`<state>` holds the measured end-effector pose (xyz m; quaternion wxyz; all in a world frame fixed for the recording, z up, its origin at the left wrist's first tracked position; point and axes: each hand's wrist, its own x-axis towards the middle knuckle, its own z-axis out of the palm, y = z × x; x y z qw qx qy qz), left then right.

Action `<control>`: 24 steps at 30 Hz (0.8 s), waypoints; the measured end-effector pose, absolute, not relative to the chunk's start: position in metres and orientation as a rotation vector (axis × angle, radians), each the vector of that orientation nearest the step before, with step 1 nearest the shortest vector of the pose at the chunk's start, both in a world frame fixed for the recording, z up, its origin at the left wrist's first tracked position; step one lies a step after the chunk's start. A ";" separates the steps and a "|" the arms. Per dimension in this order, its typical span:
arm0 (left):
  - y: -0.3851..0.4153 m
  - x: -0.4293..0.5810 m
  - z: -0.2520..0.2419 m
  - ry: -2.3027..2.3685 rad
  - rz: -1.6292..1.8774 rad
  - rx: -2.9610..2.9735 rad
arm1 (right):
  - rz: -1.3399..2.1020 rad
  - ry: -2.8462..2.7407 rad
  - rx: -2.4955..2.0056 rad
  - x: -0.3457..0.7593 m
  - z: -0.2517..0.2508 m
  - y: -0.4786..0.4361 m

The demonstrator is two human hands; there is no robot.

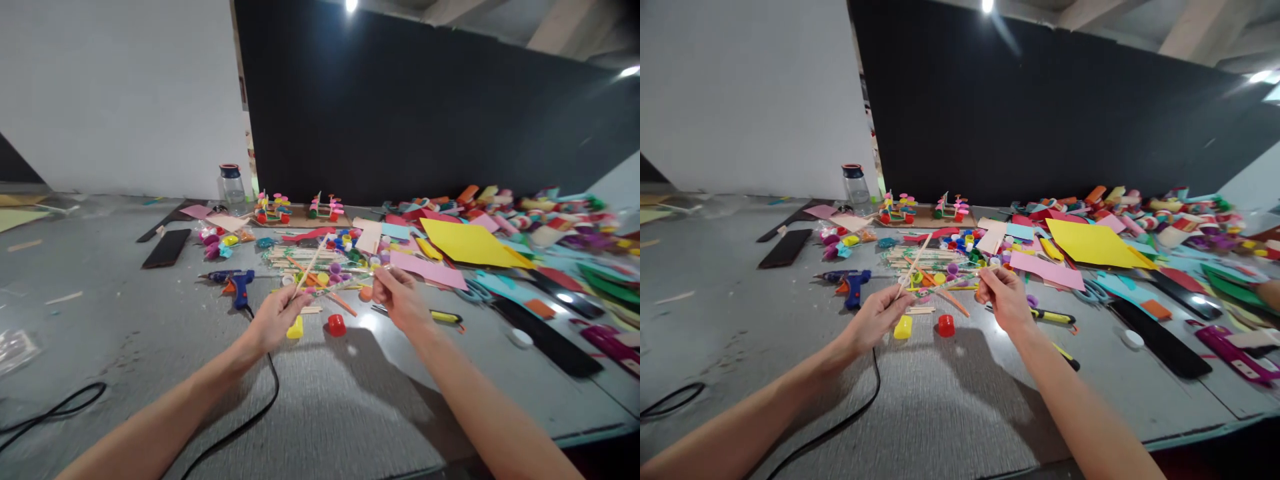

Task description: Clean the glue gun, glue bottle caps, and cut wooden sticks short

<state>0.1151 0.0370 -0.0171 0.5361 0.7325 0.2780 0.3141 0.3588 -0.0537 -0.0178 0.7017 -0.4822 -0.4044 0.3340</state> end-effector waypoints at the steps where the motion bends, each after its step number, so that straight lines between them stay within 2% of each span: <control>1: 0.039 0.115 -0.020 0.667 0.747 1.737 | 0.750 -0.889 -1.062 0.357 -0.020 -0.052; 7: 0.038 0.115 -0.025 0.662 0.718 1.709 | 0.751 -0.822 -1.004 0.345 -0.026 -0.044; 16: 0.021 0.122 -0.012 0.571 0.605 1.720 | 0.678 -0.688 -0.966 0.347 -0.003 -0.051; 24: 0.013 0.127 -0.014 0.581 0.600 1.676 | 0.844 -0.778 -0.970 0.299 -0.020 -0.050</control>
